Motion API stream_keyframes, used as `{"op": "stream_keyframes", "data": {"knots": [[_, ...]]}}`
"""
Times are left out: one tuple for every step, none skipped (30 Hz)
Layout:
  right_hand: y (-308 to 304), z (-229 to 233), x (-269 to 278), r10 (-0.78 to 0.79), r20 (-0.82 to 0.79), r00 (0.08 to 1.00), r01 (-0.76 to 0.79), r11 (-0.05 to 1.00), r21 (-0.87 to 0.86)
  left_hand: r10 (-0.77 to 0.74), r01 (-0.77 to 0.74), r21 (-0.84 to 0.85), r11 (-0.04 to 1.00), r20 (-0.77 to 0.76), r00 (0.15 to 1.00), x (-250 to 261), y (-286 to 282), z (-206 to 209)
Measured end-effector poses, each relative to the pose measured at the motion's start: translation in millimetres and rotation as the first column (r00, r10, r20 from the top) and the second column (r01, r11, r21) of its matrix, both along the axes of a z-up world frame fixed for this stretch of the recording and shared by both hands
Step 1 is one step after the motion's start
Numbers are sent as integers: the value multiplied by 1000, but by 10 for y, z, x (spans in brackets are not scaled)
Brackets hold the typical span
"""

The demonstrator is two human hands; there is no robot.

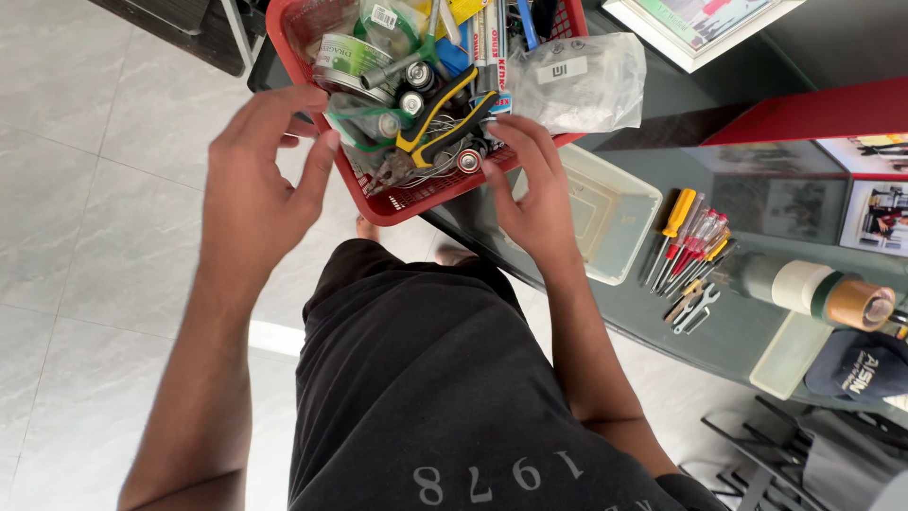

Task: The person sorts various tools and hardware items from a red basket onto a glass table and into a clear plastic container. They handle screwdrivers, pliers, a wrench, a T-handle tool, and a roll of tape, arranging them methodically on the surface and inside the container.

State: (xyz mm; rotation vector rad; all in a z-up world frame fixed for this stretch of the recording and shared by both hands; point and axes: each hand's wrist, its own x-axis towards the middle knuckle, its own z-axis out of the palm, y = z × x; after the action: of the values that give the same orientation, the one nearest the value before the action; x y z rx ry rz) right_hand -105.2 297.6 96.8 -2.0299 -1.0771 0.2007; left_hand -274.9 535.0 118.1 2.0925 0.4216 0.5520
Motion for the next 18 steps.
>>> {"op": "stream_keyframes", "data": {"knots": [[91,-7,-5,7,8,1000,-7,1000,7,-2,2,10,1000,-14,1000,-2,59,-28],[181,-18,-6,14,16,1000,-14,1000,13,-4,4,21,1000,-29,1000,-2,108,-51],[278,-37,1,31,59,998,-31,1000,-4,-7,8,33,999,-41,999,1,149,-68],[382,-64,13,50,102,994,-48,999,-22,-15,16,28,999,-41,999,3,172,-78],[495,-96,38,66,150,986,-61,997,-38,-25,26,25,999,-34,999,24,194,-87],[621,-140,57,95,203,975,-85,995,-57,-36,37,23,999,-28,999,45,212,-91],[757,-192,79,124,256,959,-108,991,-78,-49,50,20,999,-22,999,68,228,-93],[870,-237,96,154,307,939,-129,987,-101,-62,63,18,998,-16,998,84,241,-93],[958,-279,90,155,345,926,-121,986,-116,-73,73,14,997,-14,997,79,245,-94],[1032,-317,82,156,382,911,-113,985,-131,-70,71,6,997,-13,997,78,247,-99],[1100,-347,84,157,418,895,-107,984,-142,-66,66,4,998,-14,998,74,260,-98],[1146,-365,99,160,422,892,-105,983,-150,-61,61,2,998,-15,998,68,270,-95],[1186,-378,117,158,426,891,-99,983,-157,-57,57,-12,998,-19,998,60,290,-86],[1214,-388,131,155,431,889,-92,982,-163,-52,52,-25,998,-23,998,42,309,-74],[1213,-397,140,151,456,877,-88,984,-158,-48,47,-44,998,-26,999,31,311,-73],[1207,-410,148,148,481,864,-84,985,-153,-56,54,-49,997,-28,998,29,329,-77],[1184,-421,149,150,502,852,-85,985,-150,-59,57,-57,997,-33,998,10,343,-84],[1146,-430,153,114,497,860,-76,992,-96,-62,60,-64,996,-38,997,-5,350,-93]]}}
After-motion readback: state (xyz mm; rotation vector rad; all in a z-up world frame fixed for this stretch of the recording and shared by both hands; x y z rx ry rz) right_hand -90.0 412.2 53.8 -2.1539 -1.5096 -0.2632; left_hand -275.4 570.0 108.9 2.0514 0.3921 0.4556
